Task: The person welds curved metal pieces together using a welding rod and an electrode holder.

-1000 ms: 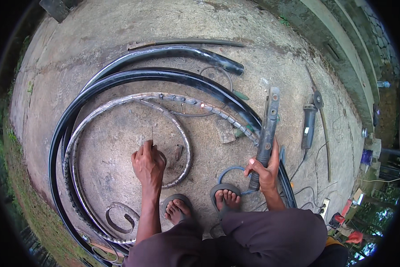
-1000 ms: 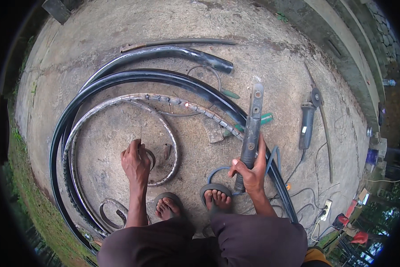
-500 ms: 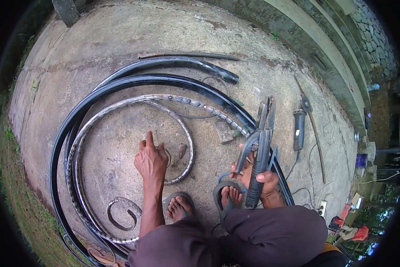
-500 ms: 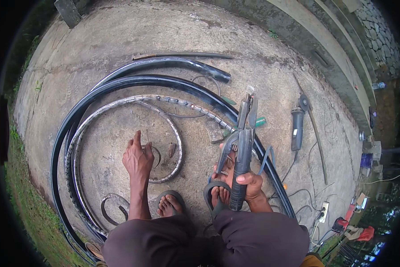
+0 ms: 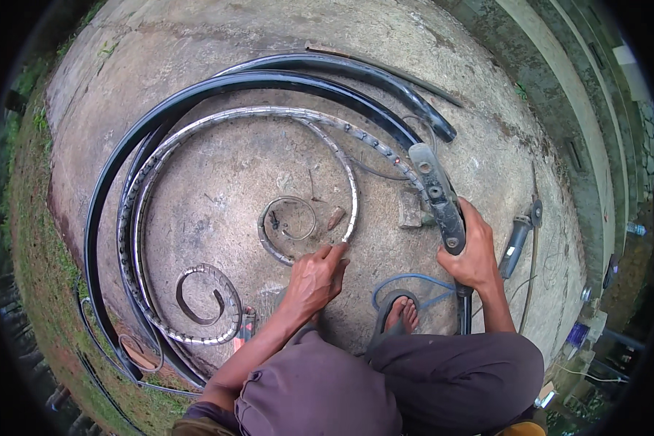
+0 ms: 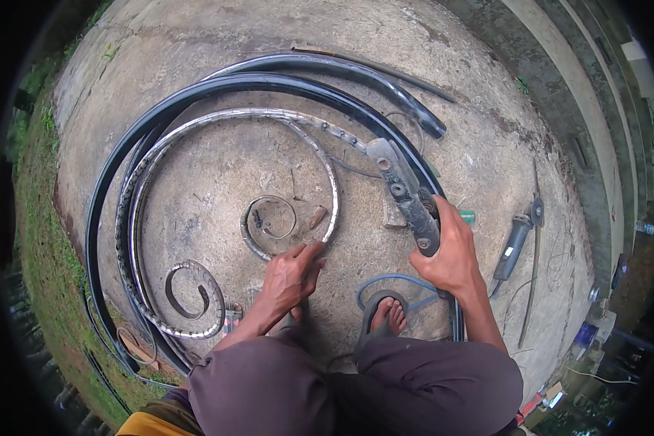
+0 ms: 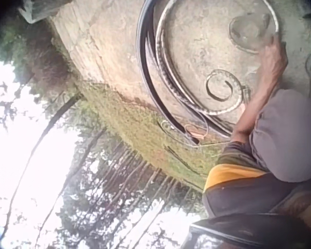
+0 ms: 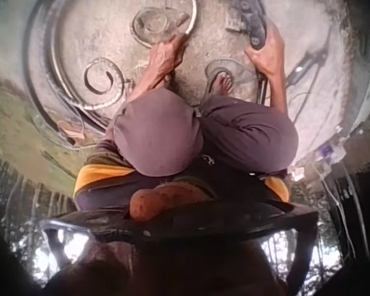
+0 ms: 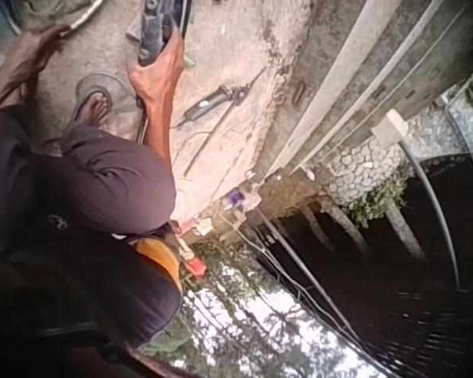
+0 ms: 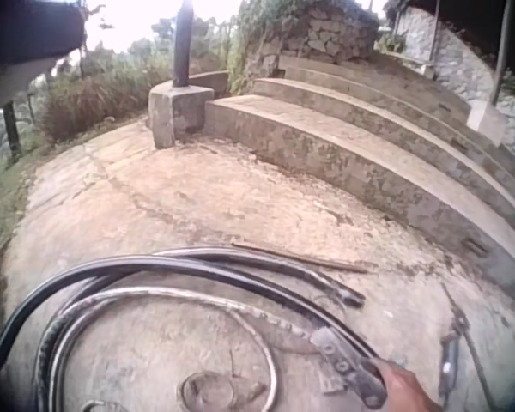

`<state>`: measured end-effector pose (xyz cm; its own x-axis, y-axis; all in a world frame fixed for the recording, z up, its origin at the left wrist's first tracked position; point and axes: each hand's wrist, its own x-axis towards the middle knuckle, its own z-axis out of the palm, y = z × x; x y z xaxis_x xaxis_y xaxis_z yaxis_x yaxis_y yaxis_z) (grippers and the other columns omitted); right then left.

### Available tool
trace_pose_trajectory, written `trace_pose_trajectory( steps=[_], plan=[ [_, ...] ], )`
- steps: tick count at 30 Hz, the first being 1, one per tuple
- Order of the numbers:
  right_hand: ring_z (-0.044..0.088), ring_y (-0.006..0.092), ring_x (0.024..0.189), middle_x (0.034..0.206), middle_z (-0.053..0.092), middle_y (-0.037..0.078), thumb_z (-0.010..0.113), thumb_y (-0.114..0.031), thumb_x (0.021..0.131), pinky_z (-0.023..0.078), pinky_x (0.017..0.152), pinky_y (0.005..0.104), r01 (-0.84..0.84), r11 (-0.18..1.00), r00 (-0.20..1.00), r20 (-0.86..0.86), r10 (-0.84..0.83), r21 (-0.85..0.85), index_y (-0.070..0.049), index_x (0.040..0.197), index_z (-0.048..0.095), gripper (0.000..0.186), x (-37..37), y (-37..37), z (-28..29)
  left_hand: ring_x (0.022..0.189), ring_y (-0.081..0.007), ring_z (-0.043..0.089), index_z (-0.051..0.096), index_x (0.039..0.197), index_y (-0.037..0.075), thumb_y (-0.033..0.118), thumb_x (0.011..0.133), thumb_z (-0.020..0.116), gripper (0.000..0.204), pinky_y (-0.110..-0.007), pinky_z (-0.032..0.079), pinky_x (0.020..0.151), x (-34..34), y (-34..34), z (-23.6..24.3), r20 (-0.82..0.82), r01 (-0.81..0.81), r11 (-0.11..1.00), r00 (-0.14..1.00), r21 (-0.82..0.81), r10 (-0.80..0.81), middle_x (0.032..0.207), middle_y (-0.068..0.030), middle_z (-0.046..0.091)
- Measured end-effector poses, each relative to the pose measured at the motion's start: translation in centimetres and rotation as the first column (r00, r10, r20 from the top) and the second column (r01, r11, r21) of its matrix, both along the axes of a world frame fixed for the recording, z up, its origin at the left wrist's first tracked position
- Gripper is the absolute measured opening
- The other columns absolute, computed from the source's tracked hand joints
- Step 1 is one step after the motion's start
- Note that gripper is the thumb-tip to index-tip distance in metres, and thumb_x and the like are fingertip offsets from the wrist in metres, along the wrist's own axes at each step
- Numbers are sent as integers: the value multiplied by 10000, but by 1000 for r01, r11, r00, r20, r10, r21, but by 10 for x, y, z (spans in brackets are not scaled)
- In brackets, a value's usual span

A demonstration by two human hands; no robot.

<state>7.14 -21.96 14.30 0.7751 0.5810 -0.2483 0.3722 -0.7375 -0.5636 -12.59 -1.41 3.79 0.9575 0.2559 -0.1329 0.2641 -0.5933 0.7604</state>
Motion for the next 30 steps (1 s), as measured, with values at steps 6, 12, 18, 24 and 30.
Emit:
trace_pose_trajectory(
  steps=[6,12,18,24,30],
  plan=[
    [587,448,1053,1137,566,288,768,-91,612,481,940,470,-232,951,950,164,267,-202,68,1326,427,807,13,22,-44,780,-369,661,586,1180,55,152,875,640,324,-471,519,680,-92,-3,0,-110,5,996,994,91,5,924,-162,649],
    [583,401,1069,1157,551,227,713,-53,601,462,958,447,-336,941,928,188,322,46,37,1370,437,822,4,49,-54,770,-336,647,633,1130,58,100,867,666,268,-432,497,680,-228,-28,41,-369,-279,939,866,202,337,863,-129,636],
    [591,394,1149,1231,589,261,691,-53,604,430,1027,416,-394,910,918,104,382,128,75,1357,463,797,-9,39,-75,1069,-364,573,557,1269,70,140,862,692,435,-442,459,903,-320,-74,33,-404,-537,681,551,498,730,1150,-172,588],
    [608,382,1134,1223,598,252,699,-56,598,446,1014,418,-454,881,890,20,456,129,61,1358,470,802,-33,45,-85,1220,-419,482,470,1378,67,153,837,707,597,-460,407,1018,-317,-95,12,-321,-609,638,555,472,768,1311,-213,504],
    [636,350,1071,1170,612,219,717,-49,601,493,945,413,-421,887,905,26,424,190,34,1346,485,785,-42,39,-70,1184,-417,492,461,1389,73,165,845,699,600,-474,405,1001,-251,-56,-20,-230,-589,667,646,457,728,1289,-211,511]
  ],
)
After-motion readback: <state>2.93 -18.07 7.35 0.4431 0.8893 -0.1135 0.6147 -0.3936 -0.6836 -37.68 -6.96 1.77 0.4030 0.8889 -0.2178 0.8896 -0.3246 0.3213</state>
